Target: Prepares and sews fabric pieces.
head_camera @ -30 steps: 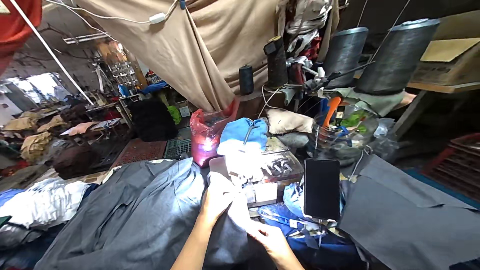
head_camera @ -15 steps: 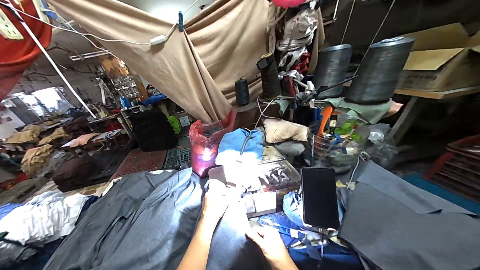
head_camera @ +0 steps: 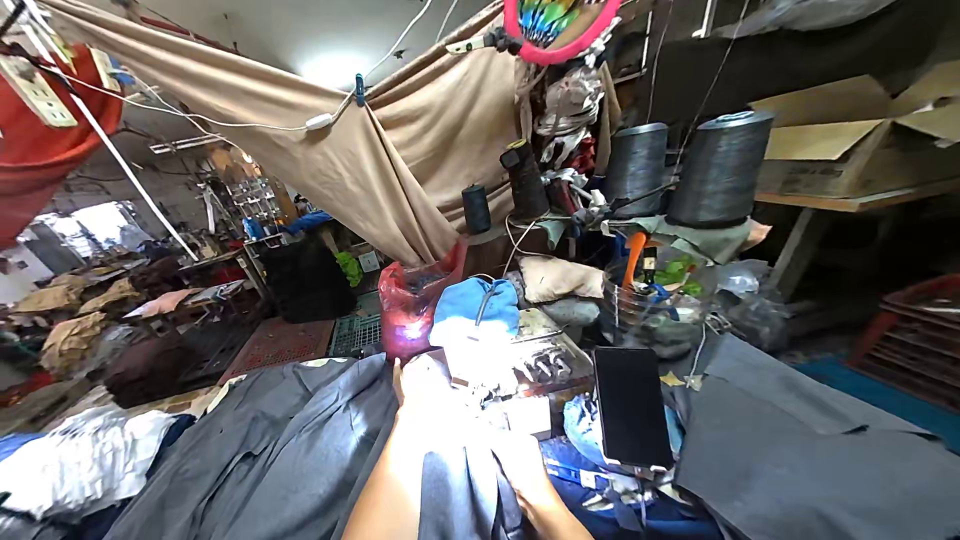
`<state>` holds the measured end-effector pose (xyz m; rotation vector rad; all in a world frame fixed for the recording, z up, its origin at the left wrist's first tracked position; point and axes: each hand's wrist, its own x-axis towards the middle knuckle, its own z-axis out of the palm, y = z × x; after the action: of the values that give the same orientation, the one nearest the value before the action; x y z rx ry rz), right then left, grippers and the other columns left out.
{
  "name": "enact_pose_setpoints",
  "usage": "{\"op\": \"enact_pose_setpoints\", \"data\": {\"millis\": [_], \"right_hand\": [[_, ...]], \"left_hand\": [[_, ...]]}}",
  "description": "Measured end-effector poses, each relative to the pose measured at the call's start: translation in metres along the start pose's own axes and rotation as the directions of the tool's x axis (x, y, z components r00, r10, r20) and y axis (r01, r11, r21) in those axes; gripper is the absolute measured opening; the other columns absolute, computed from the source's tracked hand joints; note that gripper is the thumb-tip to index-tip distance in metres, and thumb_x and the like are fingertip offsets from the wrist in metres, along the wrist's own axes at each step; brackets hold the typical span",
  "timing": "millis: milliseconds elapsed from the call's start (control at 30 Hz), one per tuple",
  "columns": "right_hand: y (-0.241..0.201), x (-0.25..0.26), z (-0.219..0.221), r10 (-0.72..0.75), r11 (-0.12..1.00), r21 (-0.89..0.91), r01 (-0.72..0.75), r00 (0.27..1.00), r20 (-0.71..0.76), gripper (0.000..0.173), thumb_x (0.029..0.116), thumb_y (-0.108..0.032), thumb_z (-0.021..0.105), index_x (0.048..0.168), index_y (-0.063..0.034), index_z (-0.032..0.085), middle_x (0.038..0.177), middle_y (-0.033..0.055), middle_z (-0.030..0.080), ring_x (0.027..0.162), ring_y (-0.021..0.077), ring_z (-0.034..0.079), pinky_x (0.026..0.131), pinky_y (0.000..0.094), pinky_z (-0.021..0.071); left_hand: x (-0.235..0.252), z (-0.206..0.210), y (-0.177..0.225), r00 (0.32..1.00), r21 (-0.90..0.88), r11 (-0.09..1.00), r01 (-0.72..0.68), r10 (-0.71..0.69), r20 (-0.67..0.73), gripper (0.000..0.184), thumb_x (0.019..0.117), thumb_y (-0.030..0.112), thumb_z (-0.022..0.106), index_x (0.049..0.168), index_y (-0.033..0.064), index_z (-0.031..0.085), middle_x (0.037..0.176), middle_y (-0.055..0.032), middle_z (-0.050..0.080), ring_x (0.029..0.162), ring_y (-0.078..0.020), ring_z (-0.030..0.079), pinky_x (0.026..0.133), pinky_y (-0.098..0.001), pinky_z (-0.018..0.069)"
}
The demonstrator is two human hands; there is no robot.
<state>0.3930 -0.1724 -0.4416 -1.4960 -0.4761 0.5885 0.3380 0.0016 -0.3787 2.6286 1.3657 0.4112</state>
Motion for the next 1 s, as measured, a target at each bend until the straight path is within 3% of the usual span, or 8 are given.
{"op": "enact_pose_setpoints", "data": {"millis": [67,133,233,333,467,667,833,1000], "right_hand": [[0.007,-0.004,-0.01,-0.054,0.996,-0.066,0.056,0.998,0.036,0.018,0.0907,-0.012,0.072,0.076,-0.002,0.068,0.069,0.0019,0.061,0.066,0.0088,0.058,0.067,0.0308,0.0505],[0.016,-0.011,-0.025,-0.152,0.977,-0.137,0.164,0.984,0.092,0.022,0.0885,-0.016,0.074,0.07,-0.0061,0.068,0.063,-0.0029,0.059,0.061,0.0044,0.055,0.062,0.0281,0.0472],[0.036,-0.023,-0.053,-0.247,0.951,-0.14,0.276,0.949,0.196,0.016,0.0877,-0.02,0.074,0.087,-0.004,0.075,0.079,-0.0007,0.069,0.074,0.0038,0.064,0.072,0.0253,0.0547],[0.06,-0.026,-0.074,-0.178,0.971,-0.107,0.216,0.942,0.286,0.016,0.0878,-0.021,0.074,0.094,-0.006,0.073,0.081,-0.0021,0.07,0.073,0.0041,0.065,0.068,0.0245,0.0557],[0.077,-0.024,-0.085,-0.125,0.986,-0.065,0.156,0.93,0.346,0.013,0.0861,-0.024,0.075,0.088,-0.0112,0.071,0.077,-0.0066,0.067,0.07,0.0017,0.062,0.065,0.0215,0.0533],[0.068,-0.021,-0.082,-0.062,0.997,-0.015,0.072,0.934,0.351,0.008,0.0852,-0.018,0.075,0.085,-0.0115,0.071,0.076,-0.0051,0.069,0.07,0.0027,0.063,0.065,0.0202,0.0537],[0.068,-0.023,-0.086,-0.088,0.994,-0.024,0.108,0.903,0.421,0.019,0.0804,-0.024,0.081,0.092,-0.0102,0.074,0.083,-0.0038,0.073,0.079,0.0044,0.069,0.074,0.0232,0.0581],[0.058,-0.042,-0.075,-0.064,0.997,0.062,0.041,0.902,0.427,0.013,0.0849,-0.016,0.079,0.094,-0.008,0.074,0.085,-0.0025,0.074,0.078,0.0064,0.069,0.073,0.026,0.0596]], "left_hand": [[-0.01,-0.003,-0.019,0.991,-0.166,0.986,-0.033,0.011,-0.133,0.036,0.1056,0.029,0.047,0.13,0.0152,0.071,0.145,-0.0023,0.062,0.141,-0.0185,0.051,0.125,-0.0478,0.0253],[-0.052,-0.008,-0.043,0.882,-0.303,0.931,-0.203,0.04,-0.469,0.024,0.0988,0.022,0.062,0.11,0.0086,0.079,0.12,-0.0067,0.075,0.115,-0.0191,0.07,0.105,-0.0406,0.053],[-0.144,0.01,-0.11,0.722,-0.395,0.822,-0.41,0.028,-0.692,0.013,0.0873,0.004,0.071,0.096,-0.0025,0.077,0.099,-0.0123,0.076,0.083,-0.0121,0.074,0.077,-0.026,0.0623],[-0.258,0.04,-0.163,0.805,-0.699,0.693,-0.174,-0.309,-0.507,0.015,0.0883,-0.002,0.072,0.101,-0.0083,0.075,0.101,-0.0137,0.075,0.068,-0.0058,0.071,0.062,-0.0215,0.0628],[-0.353,0.081,-0.213,0.605,-0.857,0.402,0.322,-0.784,-0.14,0.04,0.0912,0.004,0.075,0.127,-0.011,0.063,0.12,-0.0264,0.065,0.063,-0.0147,0.07,0.06,-0.0296,0.063],[-0.348,0.114,-0.21,0.457,-0.746,-0.186,0.639,-0.688,0.564,0.079,0.0969,0.028,0.073,0.155,0.0,0.027,0.129,-0.032,0.057,0.084,-0.0343,0.071,0.074,-0.0455,0.061],[-0.332,0.057,-0.17,0.606,-0.561,0.258,0.787,-0.498,0.621,0.058,0.0919,0.036,0.078,0.127,-0.0056,0.056,0.084,-0.0116,0.066,0.059,-0.0138,0.06,0.057,-0.0313,0.0538],[-0.322,-0.153,-0.197,0.886,-0.725,0.626,0.286,-0.46,-0.047,0.044,0.0855,0.023,0.082,0.118,-0.0007,0.067,0.1,-0.0063,0.076,0.086,-0.0126,0.074,0.08,-0.0366,0.0637]]}}
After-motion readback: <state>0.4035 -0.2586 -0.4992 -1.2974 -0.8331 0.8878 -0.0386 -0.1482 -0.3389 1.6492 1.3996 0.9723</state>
